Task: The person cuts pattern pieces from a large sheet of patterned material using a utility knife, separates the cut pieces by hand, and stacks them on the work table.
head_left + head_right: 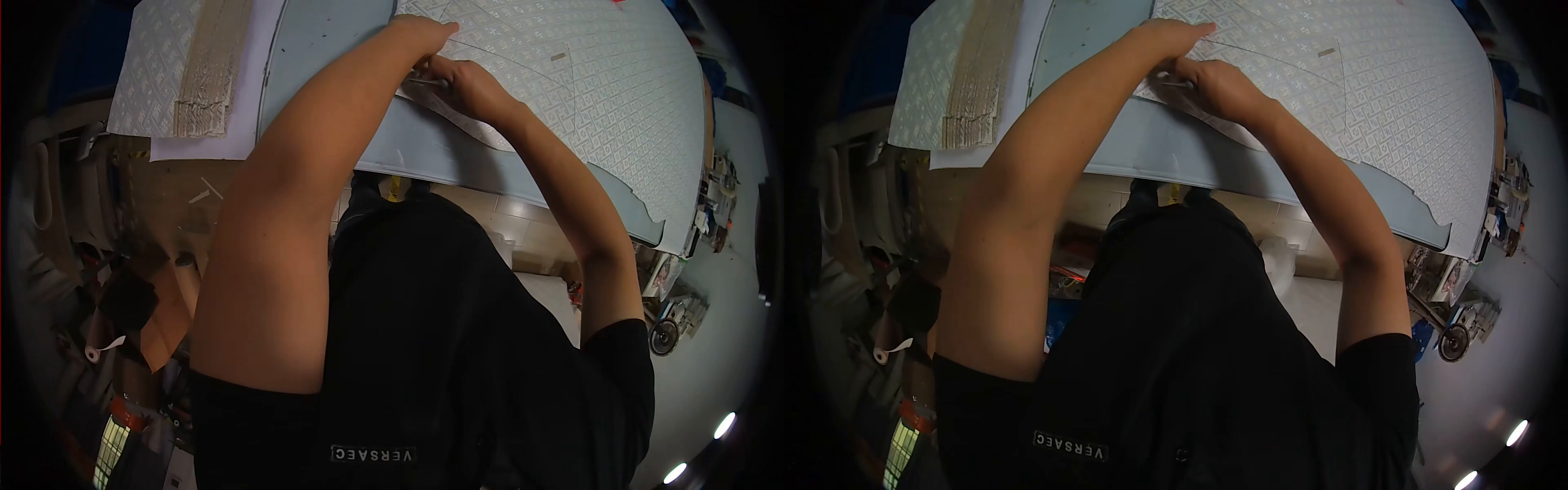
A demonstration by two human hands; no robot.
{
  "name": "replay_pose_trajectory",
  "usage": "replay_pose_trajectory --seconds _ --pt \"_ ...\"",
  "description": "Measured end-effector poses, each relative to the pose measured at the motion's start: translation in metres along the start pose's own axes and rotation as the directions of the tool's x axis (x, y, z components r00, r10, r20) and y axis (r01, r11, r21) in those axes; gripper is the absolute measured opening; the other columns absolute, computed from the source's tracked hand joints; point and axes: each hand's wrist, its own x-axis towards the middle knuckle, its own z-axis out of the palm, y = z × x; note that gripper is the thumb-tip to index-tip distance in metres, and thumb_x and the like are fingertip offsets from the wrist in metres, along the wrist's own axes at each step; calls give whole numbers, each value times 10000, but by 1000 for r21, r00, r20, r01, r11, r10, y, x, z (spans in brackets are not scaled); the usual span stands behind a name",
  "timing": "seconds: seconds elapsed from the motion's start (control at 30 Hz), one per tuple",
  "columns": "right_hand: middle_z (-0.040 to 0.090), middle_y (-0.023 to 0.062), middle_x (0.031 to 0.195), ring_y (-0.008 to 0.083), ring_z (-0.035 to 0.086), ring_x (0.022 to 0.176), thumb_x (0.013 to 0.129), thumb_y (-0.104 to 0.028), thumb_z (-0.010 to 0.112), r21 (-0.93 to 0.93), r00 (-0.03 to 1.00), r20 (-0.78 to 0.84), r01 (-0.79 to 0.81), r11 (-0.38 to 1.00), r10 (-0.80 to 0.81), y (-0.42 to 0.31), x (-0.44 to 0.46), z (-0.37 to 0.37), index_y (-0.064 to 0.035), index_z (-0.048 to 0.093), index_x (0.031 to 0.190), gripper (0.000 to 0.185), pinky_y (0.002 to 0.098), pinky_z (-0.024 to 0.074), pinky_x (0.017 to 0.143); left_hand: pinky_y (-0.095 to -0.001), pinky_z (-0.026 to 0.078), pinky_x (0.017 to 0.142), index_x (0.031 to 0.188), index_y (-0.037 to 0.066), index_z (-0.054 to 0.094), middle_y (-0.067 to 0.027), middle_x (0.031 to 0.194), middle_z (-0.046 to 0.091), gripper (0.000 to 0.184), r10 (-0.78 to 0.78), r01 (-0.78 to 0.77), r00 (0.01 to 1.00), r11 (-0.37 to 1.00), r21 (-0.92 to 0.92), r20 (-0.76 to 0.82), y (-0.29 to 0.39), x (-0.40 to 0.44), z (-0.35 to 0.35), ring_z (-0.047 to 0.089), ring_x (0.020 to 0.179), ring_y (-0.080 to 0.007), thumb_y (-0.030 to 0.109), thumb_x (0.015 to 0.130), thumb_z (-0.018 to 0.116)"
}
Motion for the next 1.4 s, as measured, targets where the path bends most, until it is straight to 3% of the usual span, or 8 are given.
replay_pose_trajectory --seconds 0.03,0.1,0.23,0.37,0.47,0.73,1.03,1.4 --pt "705 190 940 413 678 878 894 -132 696 33 999 -29 -25 999 26 -1 0 0 -69 586 1089 232 485 546 752 -434 511 976 1574 121 324 -209 1278 671 772 5 -5 1000 1000 11 -6 0 -10 -4 653 1161 -366 557 981 557" --pt "715 169 971 389 694 894 883 -105 724 47 997 -53 -55 997 57 -12 -15 -2 -61 604 1063 220 443 554 773 -443 522 958 1617 156 174 -203 1254 680 1008 334 -286 942 845 451 -30 -4 -35 -10 651 1160 -372 427 857 777" --pt "732 142 1031 330 715 938 899 -109 744 107 958 -202 -185 977 204 -10 -68 8 -79 657 1122 241 384 561 813 -423 523 954 1546 128 379 -183 1306 662 999 212 -172 971 939 298 -108 -24 -33 -1 635 1217 -332 399 729 884" --pt "719 142 1099 330 701 1021 907 -113 737 8 774 -563 -345 939 289 37 -117 20 -113 640 1246 352 393 557 859 -454 514 933 1523 161 457 -195 1162 687 876 370 -282 878 912 296 -303 -24 -61 19 638 1128 -373 495 795 813" --pt "677 134 1299 287 680 1174 949 -97 705 49 680 -589 -509 860 436 44 -140 3 -111 576 1348 420 352 529 976 -450 430 995 1472 169 548 -160 1102 653 705 366 -233 858 902 363 -359 -13 -68 45 575 1109 -349 527 889 715" --pt "682 131 1291 344 662 1187 953 -123 687 201 488 -668 -609 767 562 102 -220 -47 -132 559 1355 422 383 525 973 -481 290 1060 1413 109 587 -207 1264 507 571 40 23 791 995 96 -610 17 -50 64 419 1199 -367 426 946 664" --pt "694 83 1301 247 670 1194 977 -163 655 321 269 -733 -674 666 625 160 -326 -87 -138 558 1363 399 337 517 972 -502 282 1105 1464 23 507 -262 1398 423 788 -293 252 819 956 -149 -494 60 -27 51 384 1262 -394 509 872 692" --pt "687 108 1311 249 663 1207 991 -169 619 366 131 -801 -665 651 585 164 -356 -89 -102 577 1353 370 328 518 967 -519 299 1122 1439 33 535 -266 1412 407 757 -395 333 710 918 -216 -584 77 -21 58 372 1298 -415 487 855 696"
